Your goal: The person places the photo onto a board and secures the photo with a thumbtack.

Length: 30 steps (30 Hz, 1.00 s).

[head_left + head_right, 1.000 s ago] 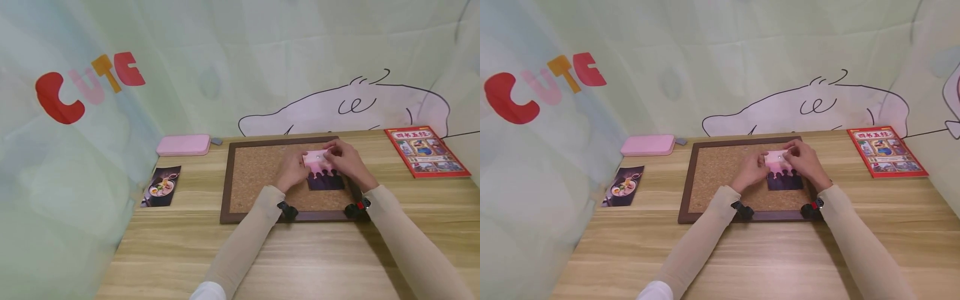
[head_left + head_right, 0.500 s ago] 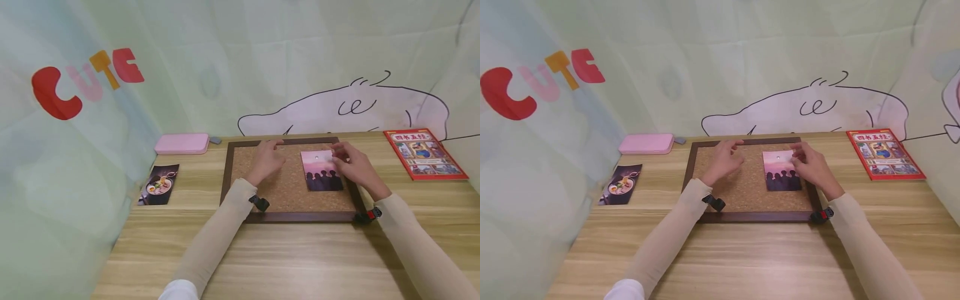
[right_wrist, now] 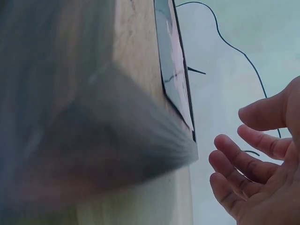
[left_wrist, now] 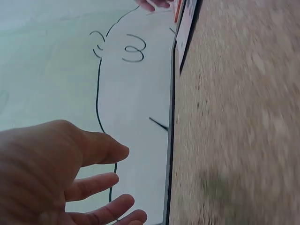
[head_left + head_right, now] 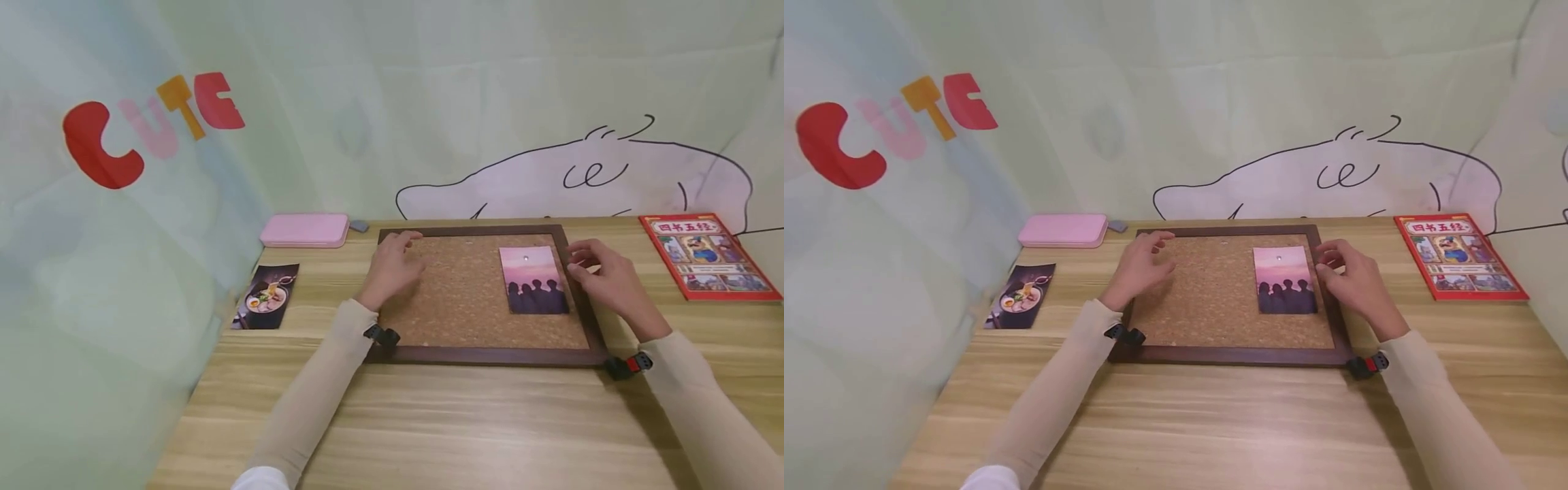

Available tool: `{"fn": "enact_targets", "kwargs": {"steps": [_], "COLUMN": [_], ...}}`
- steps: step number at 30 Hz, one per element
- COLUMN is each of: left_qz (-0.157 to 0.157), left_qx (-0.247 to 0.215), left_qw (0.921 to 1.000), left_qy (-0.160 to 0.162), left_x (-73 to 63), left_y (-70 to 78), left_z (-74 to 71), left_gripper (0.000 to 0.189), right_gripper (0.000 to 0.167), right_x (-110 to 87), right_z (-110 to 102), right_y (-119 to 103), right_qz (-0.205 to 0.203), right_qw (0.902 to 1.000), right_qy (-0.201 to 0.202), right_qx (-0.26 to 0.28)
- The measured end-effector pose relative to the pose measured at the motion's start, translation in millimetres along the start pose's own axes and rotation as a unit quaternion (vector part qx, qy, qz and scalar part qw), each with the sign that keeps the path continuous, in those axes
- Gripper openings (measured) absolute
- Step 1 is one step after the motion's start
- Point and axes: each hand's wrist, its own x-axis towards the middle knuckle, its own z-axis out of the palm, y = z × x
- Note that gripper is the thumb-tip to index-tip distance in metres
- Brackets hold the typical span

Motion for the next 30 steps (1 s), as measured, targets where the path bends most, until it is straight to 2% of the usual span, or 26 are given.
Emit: {"fn": "enact_targets", "kwargs": {"steps": [5, 16, 21, 30], "left_qz": [-0.009, -0.045, -0.074, -0.107], "left_qx": [-0.002, 0.029, 0.038, 0.042], "left_qw": [0.9998, 0.996, 0.9932, 0.989], "left_qy": [0.017, 0.071, 0.082, 0.093], "left_x": [-8.0, -26.5, -38.2, -61.9], "left_y": [-20.9, -69.8, -90.3, -126.5], "left_z": [-17.1, -63.5, -74.9, -99.3], "left_gripper": [0.054, 0.056, 0.056, 0.055], "right_gripper": [0.036, 0.037, 0.038, 0.032], "right_x": [-5.3, -15.4, -19.7, -29.8], "right_z": [-6.7, -19.3, -23.2, -26.9], "right_y": [7.3, 26.9, 37.9, 51.1], "right_qz": [-0.012, 0.023, 0.026, 0.024], "right_qw": [0.9998, 0.9993, 0.9989, 0.9975], "right_qy": [0.012, 0.006, 0.002, -0.02], "right_qx": [-0.011, -0.028, -0.04, -0.063]}}
